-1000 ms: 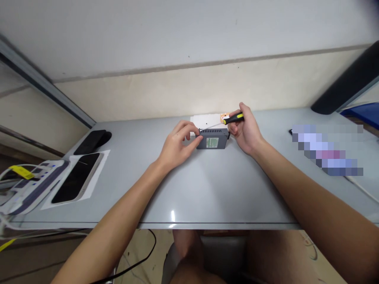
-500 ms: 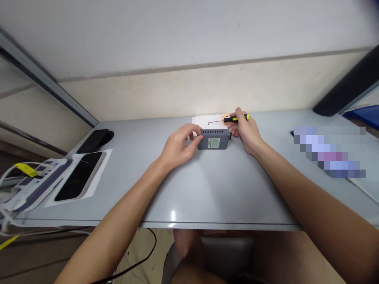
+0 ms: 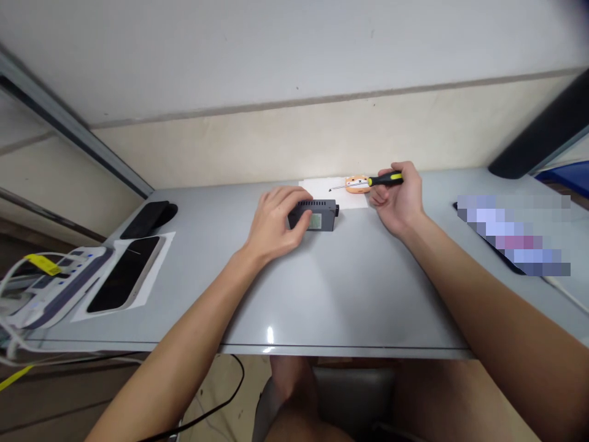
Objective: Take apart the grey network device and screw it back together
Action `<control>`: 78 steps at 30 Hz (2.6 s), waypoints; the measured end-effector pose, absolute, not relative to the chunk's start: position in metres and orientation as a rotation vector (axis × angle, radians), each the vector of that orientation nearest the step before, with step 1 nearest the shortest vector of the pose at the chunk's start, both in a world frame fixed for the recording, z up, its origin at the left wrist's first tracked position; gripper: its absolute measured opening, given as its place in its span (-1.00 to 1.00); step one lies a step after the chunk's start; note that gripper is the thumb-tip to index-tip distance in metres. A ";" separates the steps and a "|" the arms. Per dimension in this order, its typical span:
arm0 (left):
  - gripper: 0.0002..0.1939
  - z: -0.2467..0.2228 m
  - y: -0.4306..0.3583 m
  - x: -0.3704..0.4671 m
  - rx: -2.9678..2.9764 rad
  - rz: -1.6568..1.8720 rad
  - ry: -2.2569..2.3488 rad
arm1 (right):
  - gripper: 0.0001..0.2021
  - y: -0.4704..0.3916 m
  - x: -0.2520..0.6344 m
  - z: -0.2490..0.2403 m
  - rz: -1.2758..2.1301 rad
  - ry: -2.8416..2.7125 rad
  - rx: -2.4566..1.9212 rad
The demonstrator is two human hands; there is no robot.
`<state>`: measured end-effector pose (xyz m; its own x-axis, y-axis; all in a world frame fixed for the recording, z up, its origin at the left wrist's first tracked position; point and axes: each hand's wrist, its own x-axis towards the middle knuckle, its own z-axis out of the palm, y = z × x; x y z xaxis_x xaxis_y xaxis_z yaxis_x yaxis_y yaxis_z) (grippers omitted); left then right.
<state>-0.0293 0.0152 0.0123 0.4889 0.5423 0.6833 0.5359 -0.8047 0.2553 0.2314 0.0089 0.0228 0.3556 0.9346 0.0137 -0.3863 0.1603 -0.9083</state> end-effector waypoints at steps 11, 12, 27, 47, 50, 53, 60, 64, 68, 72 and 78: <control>-0.76 0.002 0.014 -0.020 2.766 1.244 0.893 | -0.65 0.007 0.227 0.024 1.094 -0.722 -0.987; -0.76 0.002 0.014 -0.020 2.753 1.256 0.894 | -0.64 0.007 0.228 0.024 1.098 -0.725 -0.986; -0.73 0.003 0.012 -0.019 2.786 1.239 0.892 | -0.68 0.003 0.225 0.028 1.101 -0.783 -1.026; -0.69 -0.004 -0.013 0.006 3.119 1.228 0.498 | -0.73 0.004 0.209 0.021 1.033 -0.851 -1.198; -0.64 -0.004 -0.020 0.011 3.166 1.176 0.426 | -0.72 0.004 0.209 0.021 1.016 -0.829 -1.191; -0.64 -0.003 -0.023 0.013 3.176 1.189 0.340 | -0.69 0.004 0.210 0.021 1.013 -0.806 -1.181; -0.70 0.006 -0.015 0.001 2.924 1.151 0.322 | -0.68 -0.001 0.207 0.027 1.052 -0.887 -1.261; -0.72 0.011 -0.012 -0.009 2.599 1.066 0.389 | -0.68 0.000 0.208 0.028 1.048 -0.882 -1.269; -0.70 0.011 -0.014 -0.010 2.445 1.004 0.448 | -0.71 -0.001 0.208 0.027 1.052 -0.929 -1.295; -0.78 0.008 -0.013 -0.007 2.315 1.053 0.539 | -0.70 -0.001 0.210 0.027 1.069 -0.938 -1.296; -0.81 0.005 -0.004 -0.005 2.126 0.971 0.741 | -0.65 0.005 0.216 0.024 1.095 -0.778 -1.157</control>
